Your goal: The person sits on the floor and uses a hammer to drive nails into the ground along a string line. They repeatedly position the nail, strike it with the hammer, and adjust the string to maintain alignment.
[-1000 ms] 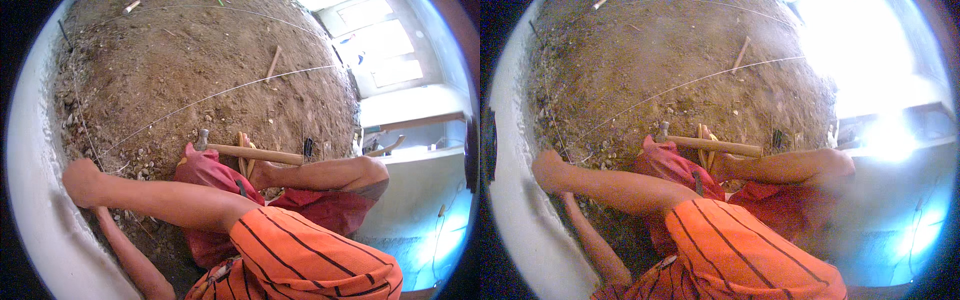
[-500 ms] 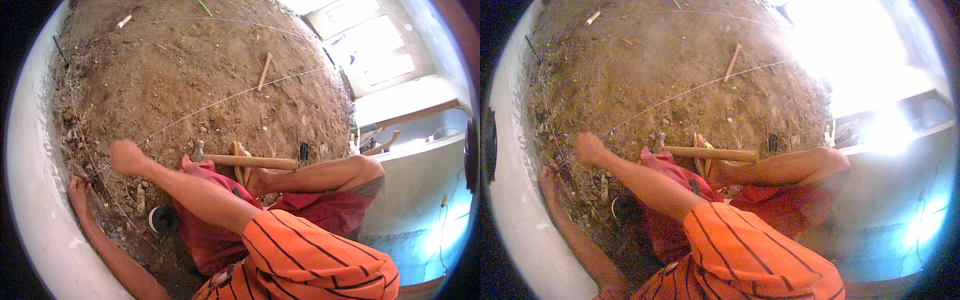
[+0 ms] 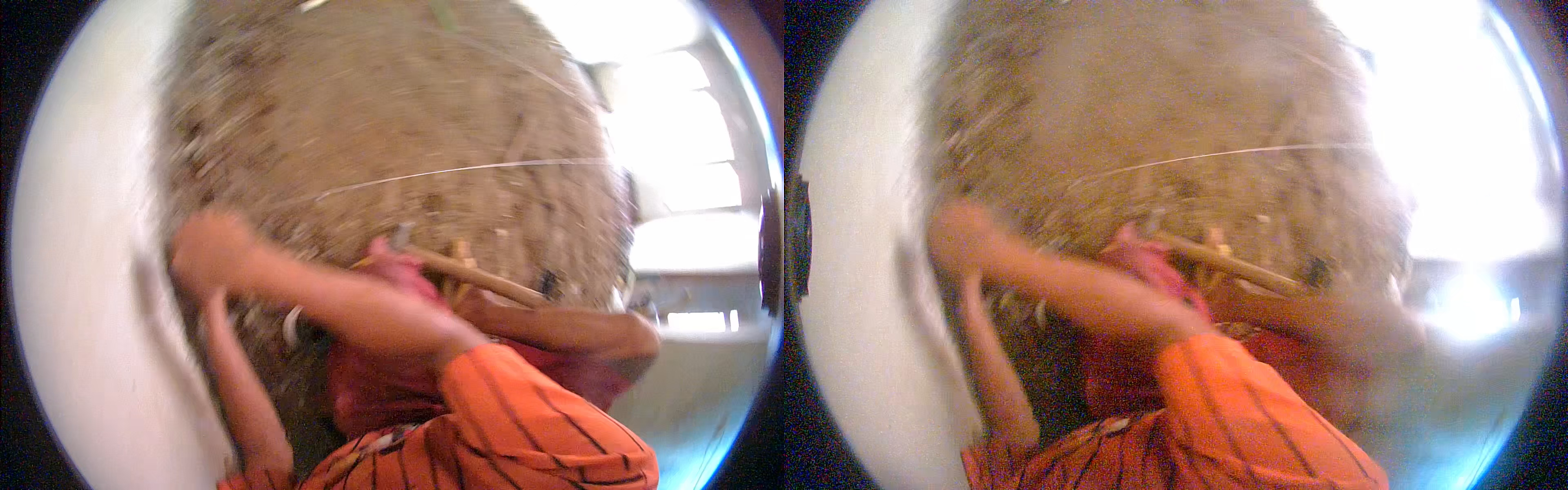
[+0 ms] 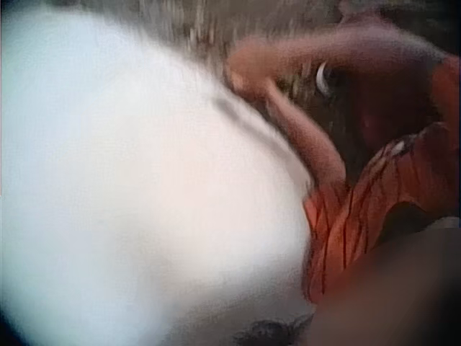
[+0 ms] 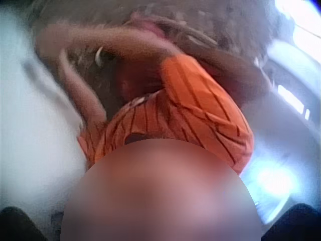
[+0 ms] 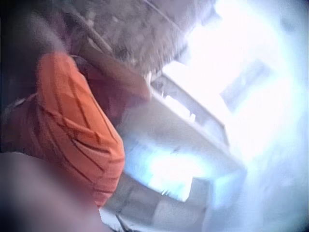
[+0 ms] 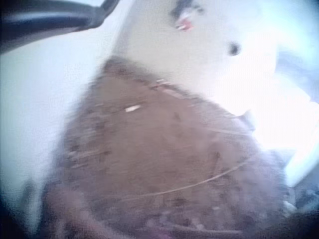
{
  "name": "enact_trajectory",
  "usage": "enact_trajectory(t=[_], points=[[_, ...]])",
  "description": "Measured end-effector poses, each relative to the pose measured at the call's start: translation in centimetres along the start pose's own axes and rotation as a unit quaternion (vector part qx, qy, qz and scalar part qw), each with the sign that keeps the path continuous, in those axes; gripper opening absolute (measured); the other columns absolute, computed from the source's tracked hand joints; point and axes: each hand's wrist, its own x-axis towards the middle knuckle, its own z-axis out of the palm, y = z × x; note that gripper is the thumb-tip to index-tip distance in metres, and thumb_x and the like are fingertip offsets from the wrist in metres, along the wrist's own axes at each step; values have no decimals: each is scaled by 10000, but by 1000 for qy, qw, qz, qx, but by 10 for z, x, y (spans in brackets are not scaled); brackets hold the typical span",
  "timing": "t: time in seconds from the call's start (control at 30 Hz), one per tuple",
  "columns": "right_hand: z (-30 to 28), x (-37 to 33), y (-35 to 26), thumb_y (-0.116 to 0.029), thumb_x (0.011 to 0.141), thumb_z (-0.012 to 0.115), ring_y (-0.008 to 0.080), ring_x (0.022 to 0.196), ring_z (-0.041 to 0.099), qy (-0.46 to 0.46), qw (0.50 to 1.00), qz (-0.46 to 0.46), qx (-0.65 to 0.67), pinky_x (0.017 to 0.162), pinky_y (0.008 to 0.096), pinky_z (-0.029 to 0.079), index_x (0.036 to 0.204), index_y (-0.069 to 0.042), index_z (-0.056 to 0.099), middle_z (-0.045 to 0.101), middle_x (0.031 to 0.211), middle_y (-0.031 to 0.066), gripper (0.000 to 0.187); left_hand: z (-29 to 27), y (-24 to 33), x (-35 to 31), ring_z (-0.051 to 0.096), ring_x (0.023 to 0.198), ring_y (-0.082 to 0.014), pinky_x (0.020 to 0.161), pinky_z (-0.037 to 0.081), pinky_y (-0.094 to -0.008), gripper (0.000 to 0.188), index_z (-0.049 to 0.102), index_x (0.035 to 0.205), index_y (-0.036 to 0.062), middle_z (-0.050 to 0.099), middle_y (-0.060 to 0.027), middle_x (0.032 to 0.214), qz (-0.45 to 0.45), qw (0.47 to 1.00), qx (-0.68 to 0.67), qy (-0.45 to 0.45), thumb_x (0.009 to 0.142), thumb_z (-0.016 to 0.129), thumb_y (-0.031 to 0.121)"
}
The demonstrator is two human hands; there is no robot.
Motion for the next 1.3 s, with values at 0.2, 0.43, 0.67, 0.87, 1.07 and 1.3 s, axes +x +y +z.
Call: enact_trajectory(t=[0.2, 0.43, 0.67, 0.87, 1.07, 1.3], points=[[-67, 49, 84, -193, 712, 560, 314, 692, 641, -67, 946, 26, -315, 602, 427, 528, 707, -89, 686, 657, 738, 107, 164, 38, 50, -11, 615, 807, -174, 699, 528, -285, 328, 586, 997, -63, 630, -147, 931, -41, 987, -153, -21, 902, 532, 246], [-52, -50, 163, -170, 812, 472, 314, 787, 637, -126, 931, 149, -309, 701, 455, 515, 808, -96, 666, 649, 853, 127, 208, 40, 48, 12, 624, 760, -178, 666, 529, -275, 331, 581, 1069, -56, 625, -124, 924, -106, 986, 0, -128, 907, 527, 227], [-10, -122, 55, -110, 771, 501, 340, 711, 634, -130, 959, 210, -137, 601, 438, 522, 804, -41, 590, 625, 779, 162, 118, 48, 37, 12, 612, 845, -179, 746, 494, -307, 162, 590, 958, 5, 614, -115, 1003, -5, 995, -47, -88, 879, 575, 146], [-37, -67, 4, -140, 783, 487, 374, 678, 607, -108, 981, 145, -64, 651, 466, 495, 745, -24, 563, 617, 738, 186, 144, 72, 41, -28, 573, 1008, -230, 937, 431, -337, 211, 570, 1006, -4, 589, -144, 1092, 28, 978, -205, -25, 852, 611, 135], [-68, 11, 71, -230, 788, 497, 372, 698, 611, -43, 978, 30, -201, 668, 452, 502, 805, -56, 654, 627, 732, 184, 234, 65, 34, -18, 623, 890, -206, 759, 518, -300, 251, 566, 1021, -22, 610, -121, 981, -18, 979, -204, -20, 895, 561, 195], [-52, -2, 168, -260, 769, 505, 346, 731, 634, -94, 940, 140, -298, 665, 456, 516, 760, -19, 660, 651, 785, 169, 286, 66, 69, -7, 635, 681, -189, 637, 536, -291, 291, 570, 1025, -44, 612, -125, 907, -101, 992, -43, -53, 919, 504, 219]])
